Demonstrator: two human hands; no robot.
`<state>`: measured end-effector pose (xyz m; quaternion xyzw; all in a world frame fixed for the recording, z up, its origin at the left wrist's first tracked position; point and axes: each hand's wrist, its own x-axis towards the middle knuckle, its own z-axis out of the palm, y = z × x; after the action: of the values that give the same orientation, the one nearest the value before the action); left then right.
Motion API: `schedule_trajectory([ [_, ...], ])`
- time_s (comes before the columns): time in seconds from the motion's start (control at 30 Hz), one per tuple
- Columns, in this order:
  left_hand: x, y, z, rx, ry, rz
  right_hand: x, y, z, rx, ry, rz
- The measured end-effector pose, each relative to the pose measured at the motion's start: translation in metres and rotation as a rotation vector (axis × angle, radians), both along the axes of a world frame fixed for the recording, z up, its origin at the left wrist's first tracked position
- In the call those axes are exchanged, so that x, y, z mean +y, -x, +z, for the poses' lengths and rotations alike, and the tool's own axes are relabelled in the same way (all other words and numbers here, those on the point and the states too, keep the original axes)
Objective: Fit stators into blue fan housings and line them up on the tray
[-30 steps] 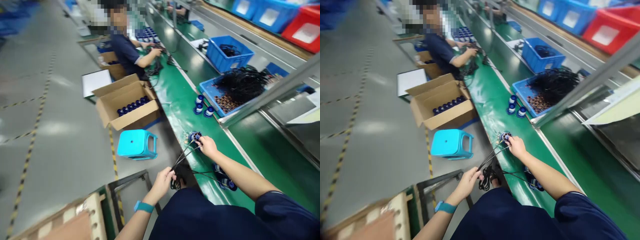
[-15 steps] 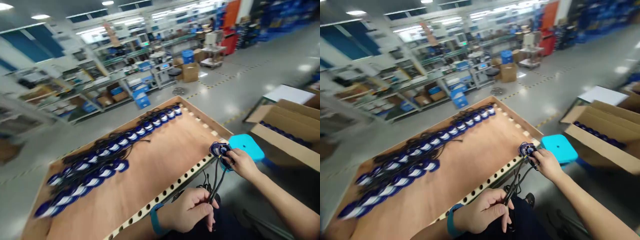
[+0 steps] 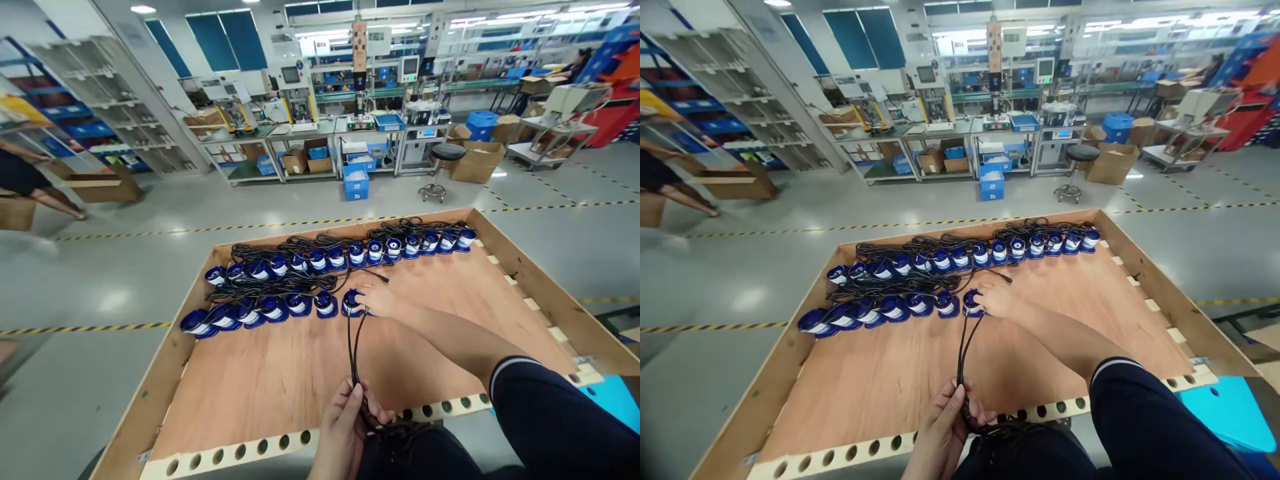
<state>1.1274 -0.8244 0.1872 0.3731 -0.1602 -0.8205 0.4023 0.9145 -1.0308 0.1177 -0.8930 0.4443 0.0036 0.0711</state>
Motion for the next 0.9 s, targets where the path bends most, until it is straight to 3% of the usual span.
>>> schedule_trajectory([
  [0.17,-0.014,0.004,0.004,0.000,-0.064,0.063,-0.030,-0.011,0.007,-0.021,-0.042,0.073],
  [0.27,-0.023,0.015,0.011,0.013,-0.087,0.063,-0.009,0.010,0.013,-0.168,-0.016,-0.031],
  [0.37,-0.034,0.031,0.019,0.051,-0.107,0.003,0.062,0.047,0.011,-0.559,-0.113,-0.345],
  [0.43,-0.042,0.042,0.026,0.092,-0.136,-0.060,0.129,0.065,0.007,-0.864,-0.350,-0.549],
  [0.53,-0.058,0.056,0.039,0.146,-0.146,-0.108,0.221,0.066,0.004,-1.119,-0.859,-0.548],
  [0.63,-0.080,0.068,0.051,0.152,-0.095,-0.123,0.270,0.039,0.014,-1.178,-1.081,-0.488],
  [0.7,-0.100,0.075,0.056,0.119,-0.057,-0.104,0.275,0.022,0.031,-1.172,-1.066,-0.525],
  [0.77,-0.124,0.078,0.058,0.041,-0.050,-0.052,0.264,0.016,0.054,-1.150,-1.041,-0.532],
  [0.9,-0.159,0.061,0.048,-0.148,0.054,-0.069,0.205,0.038,0.102,-1.093,-0.971,-0.484],
])
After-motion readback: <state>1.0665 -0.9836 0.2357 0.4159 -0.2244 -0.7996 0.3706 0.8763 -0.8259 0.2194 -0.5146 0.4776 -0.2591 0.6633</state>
